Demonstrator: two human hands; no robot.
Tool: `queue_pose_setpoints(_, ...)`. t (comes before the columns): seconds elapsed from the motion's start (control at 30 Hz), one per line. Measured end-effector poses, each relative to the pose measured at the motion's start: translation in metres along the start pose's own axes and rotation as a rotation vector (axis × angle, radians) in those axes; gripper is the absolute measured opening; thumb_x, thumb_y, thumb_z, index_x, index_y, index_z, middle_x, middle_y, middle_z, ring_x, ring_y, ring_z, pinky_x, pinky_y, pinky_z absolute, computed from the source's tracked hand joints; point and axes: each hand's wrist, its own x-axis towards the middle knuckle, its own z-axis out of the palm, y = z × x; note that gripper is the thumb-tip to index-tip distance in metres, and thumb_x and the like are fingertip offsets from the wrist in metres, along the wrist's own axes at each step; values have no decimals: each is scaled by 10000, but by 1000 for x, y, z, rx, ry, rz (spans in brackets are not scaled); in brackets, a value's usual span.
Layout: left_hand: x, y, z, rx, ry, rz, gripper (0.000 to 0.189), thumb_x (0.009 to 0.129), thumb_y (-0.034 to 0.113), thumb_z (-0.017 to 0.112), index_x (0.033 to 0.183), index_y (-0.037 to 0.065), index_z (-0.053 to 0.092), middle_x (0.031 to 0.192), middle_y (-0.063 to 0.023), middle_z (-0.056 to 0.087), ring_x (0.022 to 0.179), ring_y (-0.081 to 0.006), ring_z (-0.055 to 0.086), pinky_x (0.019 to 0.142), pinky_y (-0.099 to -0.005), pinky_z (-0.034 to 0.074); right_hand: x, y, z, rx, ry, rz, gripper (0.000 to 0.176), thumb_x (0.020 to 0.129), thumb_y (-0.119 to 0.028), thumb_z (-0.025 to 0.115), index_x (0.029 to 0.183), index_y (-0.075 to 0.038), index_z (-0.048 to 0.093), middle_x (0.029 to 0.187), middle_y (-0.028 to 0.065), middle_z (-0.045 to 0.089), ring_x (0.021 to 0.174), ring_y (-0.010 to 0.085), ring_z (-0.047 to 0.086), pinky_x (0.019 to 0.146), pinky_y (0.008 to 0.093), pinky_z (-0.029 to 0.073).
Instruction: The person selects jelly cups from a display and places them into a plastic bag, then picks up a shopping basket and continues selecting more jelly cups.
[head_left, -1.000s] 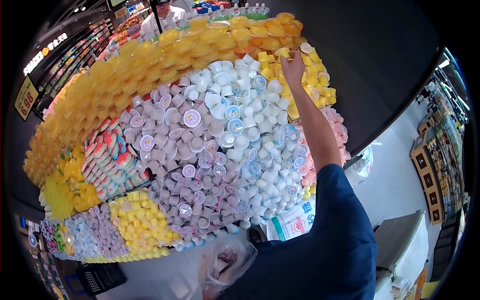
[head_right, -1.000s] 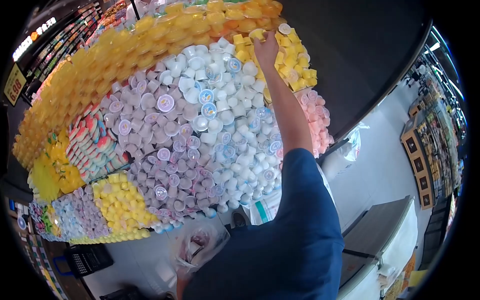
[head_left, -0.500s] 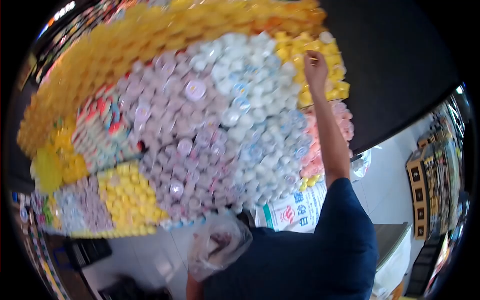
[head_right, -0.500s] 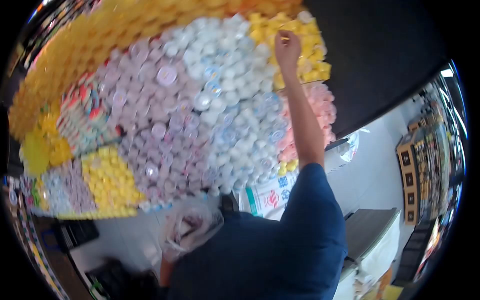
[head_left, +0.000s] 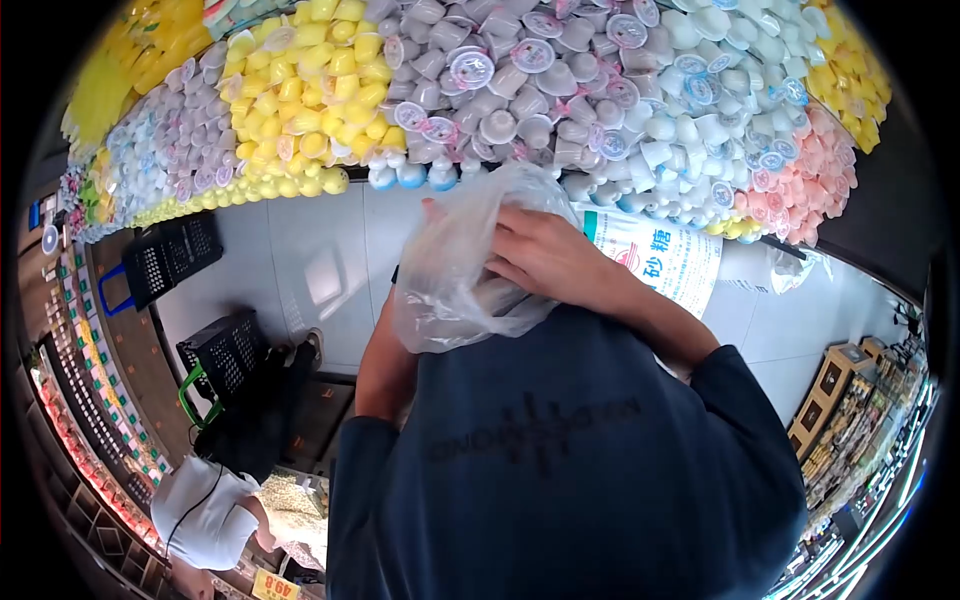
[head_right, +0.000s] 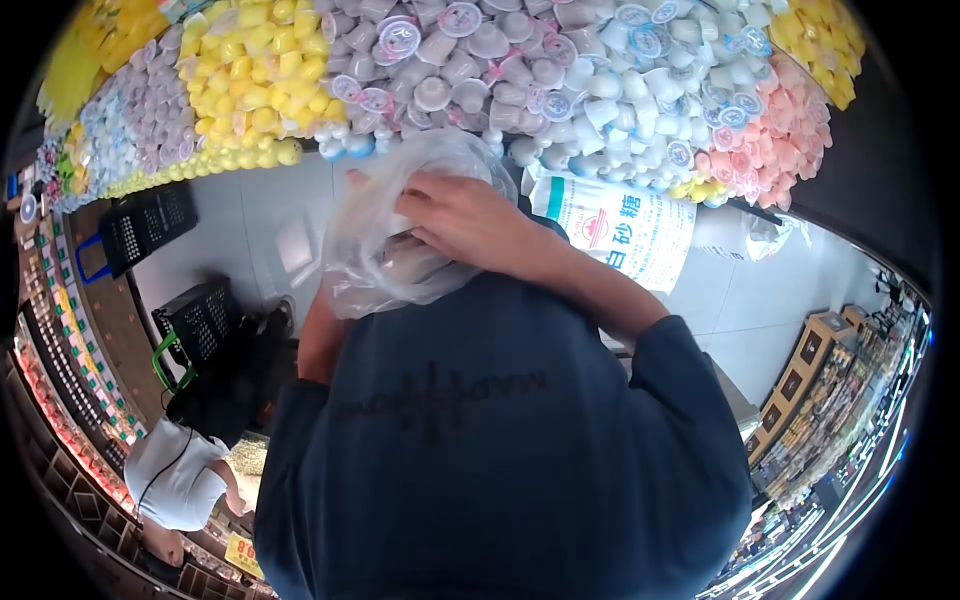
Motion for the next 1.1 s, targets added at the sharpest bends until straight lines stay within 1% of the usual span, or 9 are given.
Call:
queue_pose_setpoints(0.2, -10, -1, -30, -97, -18, -10, 538, 881, 480, 538, 1343, 203, 531, 1175, -93, 599, 1044, -247, 610, 919, -430, 505, 19, 17, 37, -353, -146, -221, 509, 824, -238, 603, 1302, -66, 555, 1087, 164, 626, 960, 329, 618, 847, 438, 490)
queue_pose_setpoints(0.27, -10, -1, -38, -120, -24, -12, 558, 897, 504, 519, 1357, 189, 519, 1184, -99, 595, 1048, -249, 609, 923, -432, 505, 26, 11, 37, -204, -209, -27, 315, 798, -214, 634, 1063, -45, 640, 1057, 148, 657, 989, 327, 635, 883, 413, 518)
queue_pose_setpoints(0.57, -7, 6, -50, -136, -65, -22, 654, 958, 601, 441, 1413, 132, 468, 1219, -125, 581, 1066, -256, 603, 940, -439, 506, 43, 4, -1, 73, -173, 149, 336, 819, -229, 716, 1060, -28, 598, 927, 149, 630, 793, 303, 634, 714, 404, 506)
queue_pose_setpoints(0.67, -18, 9, -23, -65, 191, -95, 872, 945, 726, 219, 1426, 22, 399, 1289, -157, 543, 1110, -254, 589, 998, -450, 484, 37, 7, -23, 149, -192, 257, 309, 862, -187, 710, 1092, -32, 576, 953, 106, 644, 706, 189, 616, 658, 344, 496)
queue_pose_setpoints(0.77, -14, 10, -7, -250, 20, -56, 728, 1009, 601, 274, 1439, 22, 372, 1362, -157, 495, 1229, -278, 529, 1036, -436, 470, 25, 16, -32, 702, -128, 247, 327, 904, -169, 699, 1144, -22, 533, 1016, 35, 641, 867, 92, 597, 717, 290, 482)
queue_pose_setpoints(0.87, -20, 35, 36, 276, -5, 168, 714, 1016, 585, 268, 1437, 19, 373, 1365, -149, 497, 1213, -267, 542, 1040, -428, 469, 18, 19, -36, 1045, 38, 302, 331, 907, -176, 694, 1163, -35, 540, 1081, 28, 626, 951, 86, 590, 763, 245, 478)
queue_pose_setpoints(0.93, -20, 36, 27, 832, 47, 223, 555, 942, 227, 666, 1405, 38, 425, 1350, -138, 532, 1106, -265, 615, 1050, -410, 433, 9, 32, -42, 1047, 122, 323, 351, 912, -187, 684, 1203, -63, 533, 1121, 29, 612, 994, 78, 582, 790, 233, 488)
queue_pose_setpoints(1.07, -19, 41, 51, 672, 83, 214, 471, 961, 241, 633, 1344, 9, 489, 1234, -126, 612, 1061, -230, 638, 1040, -372, 444, 10, 41, -94, 1031, 555, 447, 369, 913, -177, 672, 1238, -98, 515, 1034, -7, 627, 829, 59, 616, 639, 193, 501)
queue_pose_setpoints(1.1, -19, 47, 59, 107, 85, 59, 447, 957, 221, 632, 1328, 6, 505, 1205, -118, 629, 1043, -220, 645, 1027, -365, 455, 12, 50, -115, 876, 643, 454, 360, 917, -170, 663, 1241, -99, 522, 1025, -2, 636, 840, 61, 618, 646, 202, 508)
